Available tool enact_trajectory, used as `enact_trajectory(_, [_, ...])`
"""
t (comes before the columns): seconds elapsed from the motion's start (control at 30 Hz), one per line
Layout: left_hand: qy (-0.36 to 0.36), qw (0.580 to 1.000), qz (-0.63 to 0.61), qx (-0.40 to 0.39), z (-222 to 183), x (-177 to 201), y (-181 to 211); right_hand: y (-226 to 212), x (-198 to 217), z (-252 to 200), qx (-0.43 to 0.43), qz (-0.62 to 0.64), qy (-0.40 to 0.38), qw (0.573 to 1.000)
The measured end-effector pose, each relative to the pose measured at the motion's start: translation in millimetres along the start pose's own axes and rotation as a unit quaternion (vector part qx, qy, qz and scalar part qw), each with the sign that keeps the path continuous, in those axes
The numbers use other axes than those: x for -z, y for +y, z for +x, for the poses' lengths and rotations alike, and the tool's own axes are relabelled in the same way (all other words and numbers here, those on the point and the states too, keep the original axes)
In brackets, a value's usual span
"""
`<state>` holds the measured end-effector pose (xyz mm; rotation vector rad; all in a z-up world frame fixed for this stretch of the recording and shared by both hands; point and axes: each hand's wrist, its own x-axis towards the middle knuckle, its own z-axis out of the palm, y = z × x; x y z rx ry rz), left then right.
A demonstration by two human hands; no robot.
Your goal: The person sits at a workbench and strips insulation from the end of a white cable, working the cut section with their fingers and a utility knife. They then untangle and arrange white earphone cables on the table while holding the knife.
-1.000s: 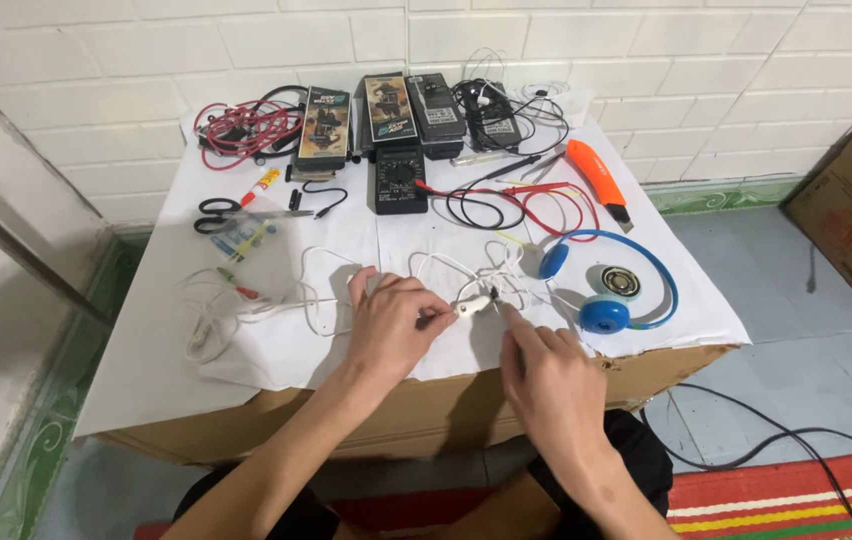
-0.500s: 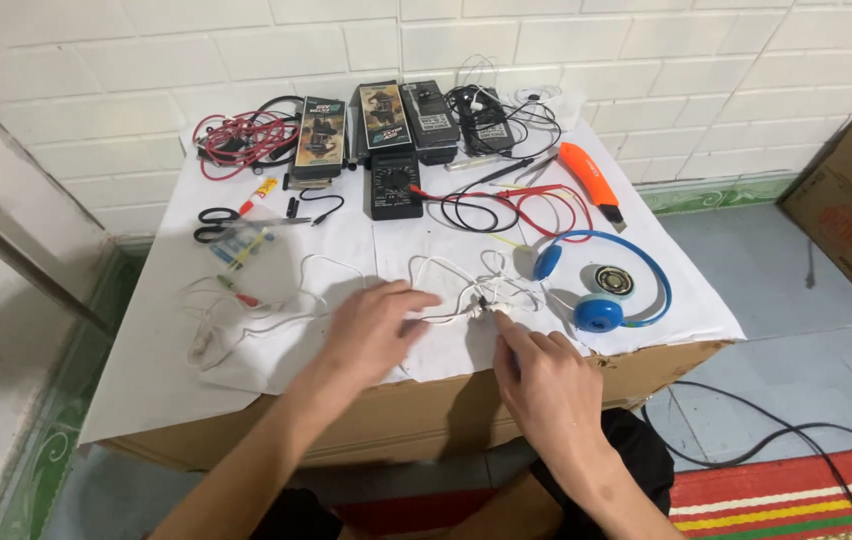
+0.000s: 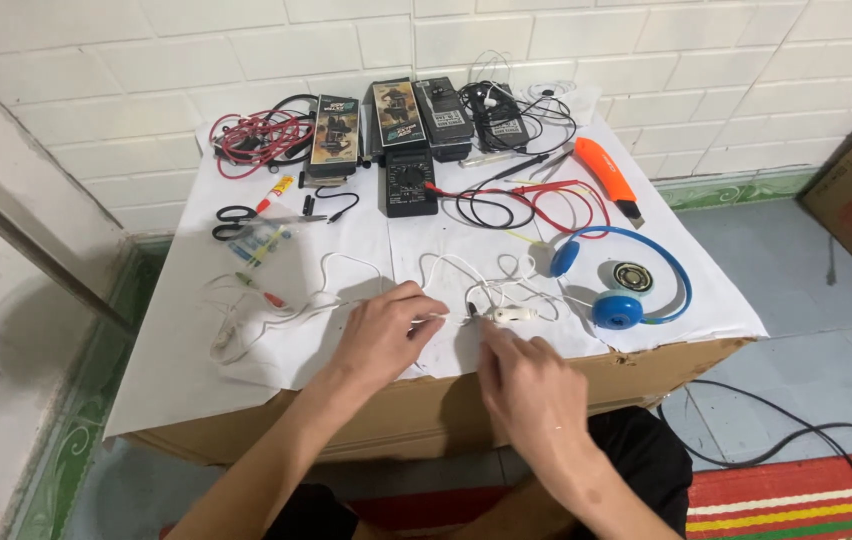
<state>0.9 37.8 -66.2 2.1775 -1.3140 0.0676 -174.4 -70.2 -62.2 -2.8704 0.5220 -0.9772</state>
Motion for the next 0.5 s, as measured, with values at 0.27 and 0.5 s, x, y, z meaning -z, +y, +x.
enact_trajectory(0.27, [-0.156, 0.985, 0.072, 0.014, 4, 67, -33, 17, 19, 0, -0.063, -0.020, -0.023, 0.998])
enact_trajectory(0.5, [-0.099, 0.987, 0.111, -0.068, 6, 88, -21, 28, 7, 3, -0.071, -0.009, 0.006, 0.997])
